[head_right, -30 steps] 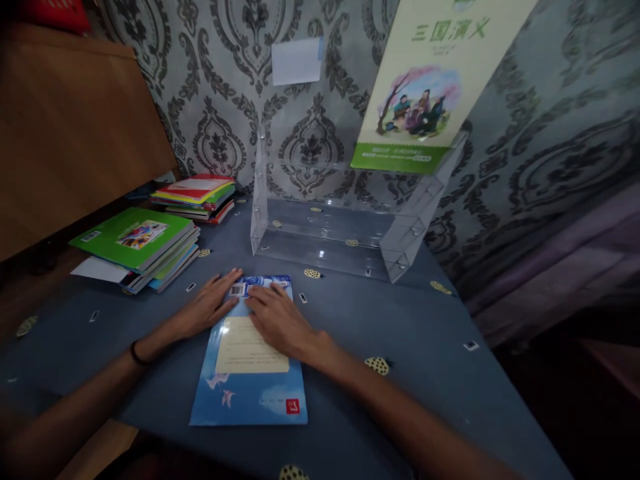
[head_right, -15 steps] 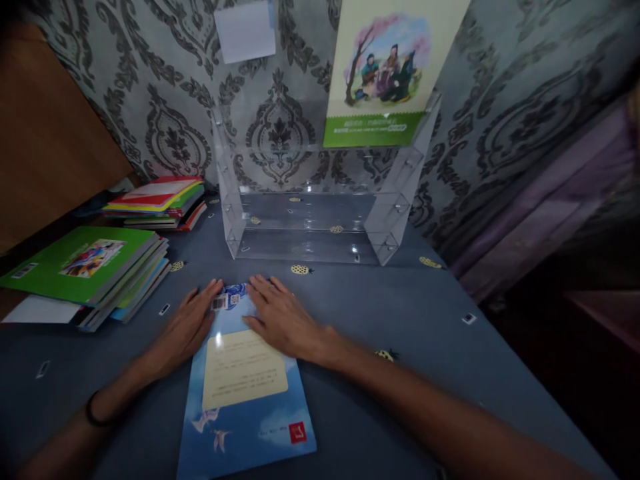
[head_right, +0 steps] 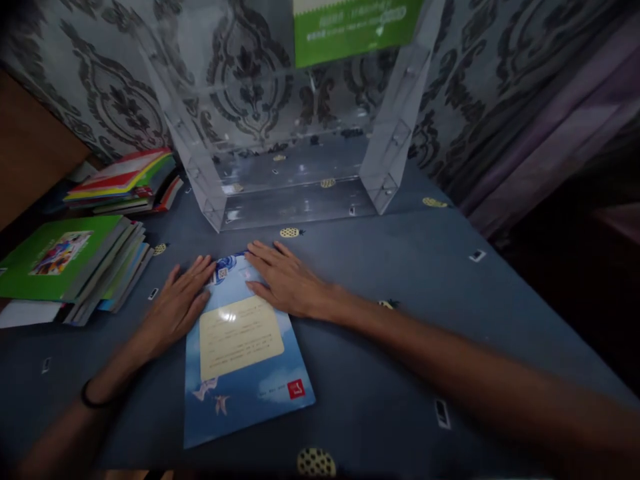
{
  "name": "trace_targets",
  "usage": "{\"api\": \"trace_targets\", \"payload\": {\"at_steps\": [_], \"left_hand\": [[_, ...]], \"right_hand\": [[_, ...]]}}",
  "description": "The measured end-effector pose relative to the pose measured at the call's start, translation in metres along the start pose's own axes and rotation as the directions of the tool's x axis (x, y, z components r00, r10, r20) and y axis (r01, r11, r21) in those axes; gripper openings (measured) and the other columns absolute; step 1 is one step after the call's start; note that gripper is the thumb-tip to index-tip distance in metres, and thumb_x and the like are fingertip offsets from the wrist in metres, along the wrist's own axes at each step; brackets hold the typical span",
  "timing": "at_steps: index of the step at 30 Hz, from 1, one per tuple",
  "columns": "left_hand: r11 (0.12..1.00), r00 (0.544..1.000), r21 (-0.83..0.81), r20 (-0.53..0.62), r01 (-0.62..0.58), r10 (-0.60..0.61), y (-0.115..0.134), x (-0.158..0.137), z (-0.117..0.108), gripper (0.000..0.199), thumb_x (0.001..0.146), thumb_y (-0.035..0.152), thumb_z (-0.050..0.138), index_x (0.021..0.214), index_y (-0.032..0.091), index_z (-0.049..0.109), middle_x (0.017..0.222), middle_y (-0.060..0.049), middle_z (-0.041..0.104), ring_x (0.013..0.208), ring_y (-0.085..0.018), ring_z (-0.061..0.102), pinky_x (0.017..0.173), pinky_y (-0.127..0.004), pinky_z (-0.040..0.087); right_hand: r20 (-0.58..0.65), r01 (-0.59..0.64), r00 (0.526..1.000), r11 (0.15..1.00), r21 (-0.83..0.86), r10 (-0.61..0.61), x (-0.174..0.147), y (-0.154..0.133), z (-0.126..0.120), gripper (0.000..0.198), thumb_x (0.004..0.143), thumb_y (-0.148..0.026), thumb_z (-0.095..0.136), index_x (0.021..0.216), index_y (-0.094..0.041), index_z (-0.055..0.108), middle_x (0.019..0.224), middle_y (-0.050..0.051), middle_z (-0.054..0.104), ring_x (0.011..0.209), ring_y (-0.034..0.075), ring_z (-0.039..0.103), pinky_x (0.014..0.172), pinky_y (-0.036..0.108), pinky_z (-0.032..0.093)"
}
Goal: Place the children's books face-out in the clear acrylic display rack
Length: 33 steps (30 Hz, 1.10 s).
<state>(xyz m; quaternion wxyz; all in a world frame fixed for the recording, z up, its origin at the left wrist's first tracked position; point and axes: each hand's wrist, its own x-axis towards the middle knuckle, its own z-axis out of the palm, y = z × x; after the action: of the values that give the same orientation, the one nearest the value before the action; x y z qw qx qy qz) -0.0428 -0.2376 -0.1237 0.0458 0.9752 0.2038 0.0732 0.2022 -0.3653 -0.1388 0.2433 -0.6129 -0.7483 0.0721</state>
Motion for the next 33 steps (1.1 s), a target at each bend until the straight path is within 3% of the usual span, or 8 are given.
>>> {"api": "trace_targets", "payload": {"at_steps": [6,15,19,28,33], "left_hand": [[0.989,0.986,0.0,0.079,-0.146,0.145,0.012,0.007,-0.007,0.055,0.107,0.042,0.026,0.159,0.024,0.028,0.164,-0.008,0.035,0.153,-0.027,0.029,0.125,-0.057,0.018],[0.912,0.906,-0.07,0.112,-0.403,0.409,0.055,0.011,-0.011,0.058,0.108,0.036,0.033,0.162,0.023,0.017,0.163,-0.009,0.037,0.153,-0.024,0.028,0.128,-0.053,0.014],[0.866,0.852,-0.169,0.171,-0.47,0.495,0.077,0.012,-0.011,0.055,0.107,0.034,0.034,0.16,0.021,0.025,0.162,-0.009,0.038,0.153,-0.026,0.028,0.128,-0.057,0.013],[0.743,0.697,-0.348,0.272,-0.572,0.664,0.104,0.01,-0.019,0.048,0.105,0.025,0.043,0.149,0.044,0.043,0.165,0.001,0.033,0.155,-0.029,0.023,0.123,-0.069,0.012],[0.742,0.685,-0.363,0.298,-0.563,0.665,0.103,0.012,-0.021,0.049,0.103,0.026,0.048,0.146,0.049,0.045,0.164,0.004,0.034,0.155,-0.032,0.021,0.12,-0.073,0.014]], "right_hand": [[-0.003,-0.009,1.0,0.998,0.063,0.009,0.0,0.005,0.0,0.048,0.107,-0.029,0.03,0.149,-0.012,0.046,0.159,0.013,0.043,0.151,0.022,0.033,0.126,0.051,0.025],[0.006,-0.021,1.0,0.987,0.16,0.021,0.005,0.01,-0.002,0.051,0.109,-0.041,0.026,0.145,-0.014,0.052,0.157,0.011,0.046,0.149,0.024,0.036,0.125,0.053,0.024],[0.019,-0.042,0.999,0.985,0.169,0.039,0.006,0.01,-0.002,0.051,0.109,-0.043,0.029,0.145,-0.014,0.051,0.158,0.011,0.045,0.15,0.025,0.035,0.126,0.052,0.02],[0.003,-0.002,1.0,0.975,0.222,0.002,0.003,0.016,0.001,0.052,0.108,-0.047,0.032,0.148,-0.017,0.049,0.16,0.008,0.043,0.151,0.028,0.031,0.125,0.056,0.017],[-0.006,0.008,1.0,0.978,0.206,-0.007,0.003,0.015,0.002,0.052,0.107,-0.048,0.034,0.149,-0.019,0.047,0.16,0.007,0.042,0.151,0.028,0.031,0.125,0.057,0.017]]}}
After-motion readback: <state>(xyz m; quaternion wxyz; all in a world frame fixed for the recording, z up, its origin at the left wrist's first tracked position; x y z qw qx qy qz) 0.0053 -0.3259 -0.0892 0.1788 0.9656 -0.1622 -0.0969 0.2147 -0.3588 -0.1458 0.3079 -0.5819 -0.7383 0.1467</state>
